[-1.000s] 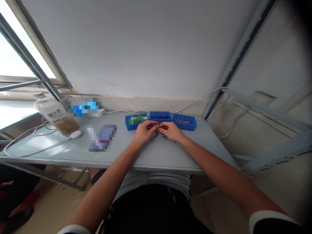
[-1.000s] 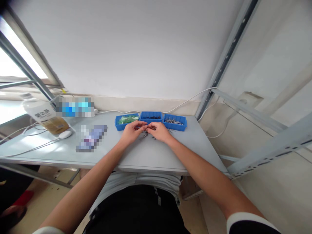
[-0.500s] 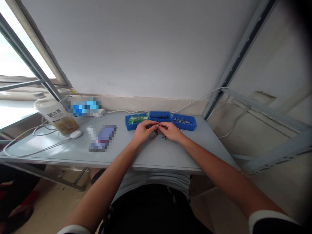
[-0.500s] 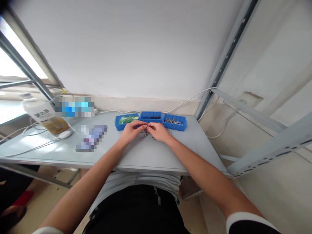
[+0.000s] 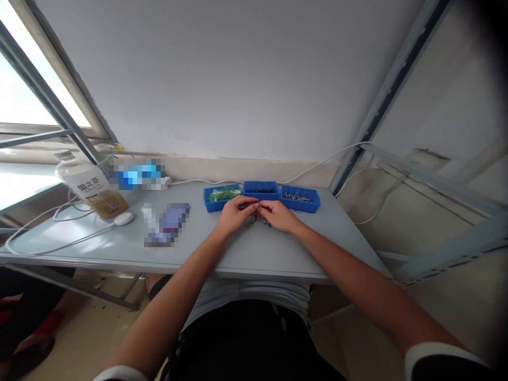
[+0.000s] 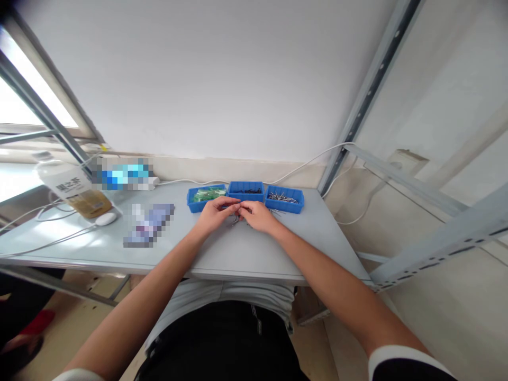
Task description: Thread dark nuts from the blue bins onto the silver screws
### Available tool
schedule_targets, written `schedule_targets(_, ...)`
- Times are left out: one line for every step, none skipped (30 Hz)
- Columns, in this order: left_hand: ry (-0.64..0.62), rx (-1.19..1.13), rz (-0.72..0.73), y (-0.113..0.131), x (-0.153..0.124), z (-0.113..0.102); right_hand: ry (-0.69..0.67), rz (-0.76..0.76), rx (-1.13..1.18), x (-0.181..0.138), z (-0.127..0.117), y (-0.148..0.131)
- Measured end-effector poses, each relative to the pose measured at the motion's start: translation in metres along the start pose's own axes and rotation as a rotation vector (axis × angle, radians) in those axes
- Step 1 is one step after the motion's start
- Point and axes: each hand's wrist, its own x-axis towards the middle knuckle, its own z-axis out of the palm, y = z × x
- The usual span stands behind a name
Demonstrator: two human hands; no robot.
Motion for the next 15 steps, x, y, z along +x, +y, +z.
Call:
schedule_targets(-0.003, 0.005, 0.004, 0.0000, 0.0001, -0.0003, -0.004, 0.000, 0.000, -0.0001, 0.0004, -0.0005)
schedule_targets(-0.005, 0.011, 0.009, 0.0002, 0.0001, -0.0006, -0.004, 0.001, -0.002, -0.0001, 0.0007, -0.0008)
schedule_targets(-0.005, 0.018, 0.014, 0.0005, 0.0002, -0.0008, 0.003, 0.004, -0.008, -0.0001, 0.0009, -0.0006)
schedule_targets(-0.004, 0.024, 0.018, 0.0009, 0.0004, -0.0010, 0.013, 0.006, -0.015, 0.0001, 0.0009, 0.0000)
schedule_targets(-0.001, 0.028, 0.018, 0.0013, 0.0005, -0.0010, 0.023, 0.009, -0.022, 0.0003, 0.0008, 0.0008)
schedule_targets(0.000, 0.028, 0.014, 0.0017, 0.0007, -0.0010, 0.031, 0.010, -0.025, 0.0006, 0.0005, 0.0019)
schedule_targets(0.002, 0.025, 0.009, 0.0019, 0.0008, -0.0007, 0.037, 0.011, -0.025, 0.0009, 0.0001, 0.0030)
schedule_targets(0.004, 0.018, 0.002, 0.0020, 0.0010, -0.0004, 0.039, 0.013, -0.021, 0.0011, -0.0003, 0.0039)
schedule_targets(0.005, 0.007, -0.006, 0.0019, 0.0011, 0.0000, 0.038, 0.016, -0.015, 0.0013, -0.0007, 0.0046)
schedule_targets(0.007, -0.005, -0.014, 0.0017, 0.0012, 0.0004, 0.033, 0.021, -0.009, 0.0014, -0.0010, 0.0050)
schedule_targets(0.009, -0.016, -0.022, 0.0014, 0.0012, 0.0008, 0.027, 0.026, -0.004, 0.0014, -0.0012, 0.0051)
schedule_targets(0.010, -0.023, -0.028, 0.0010, 0.0012, 0.0011, 0.020, 0.032, 0.000, 0.0014, -0.0012, 0.0049)
schedule_targets(0.010, -0.029, -0.030, 0.0006, 0.0012, 0.0014, 0.013, 0.035, 0.002, 0.0013, -0.0012, 0.0047)
schedule_targets(0.009, -0.032, -0.028, 0.0004, 0.0011, 0.0015, 0.005, 0.035, 0.004, 0.0012, -0.0010, 0.0044)
schedule_targets(0.007, -0.032, -0.024, 0.0004, 0.0009, 0.0015, -0.002, 0.033, 0.008, 0.0012, -0.0008, 0.0042)
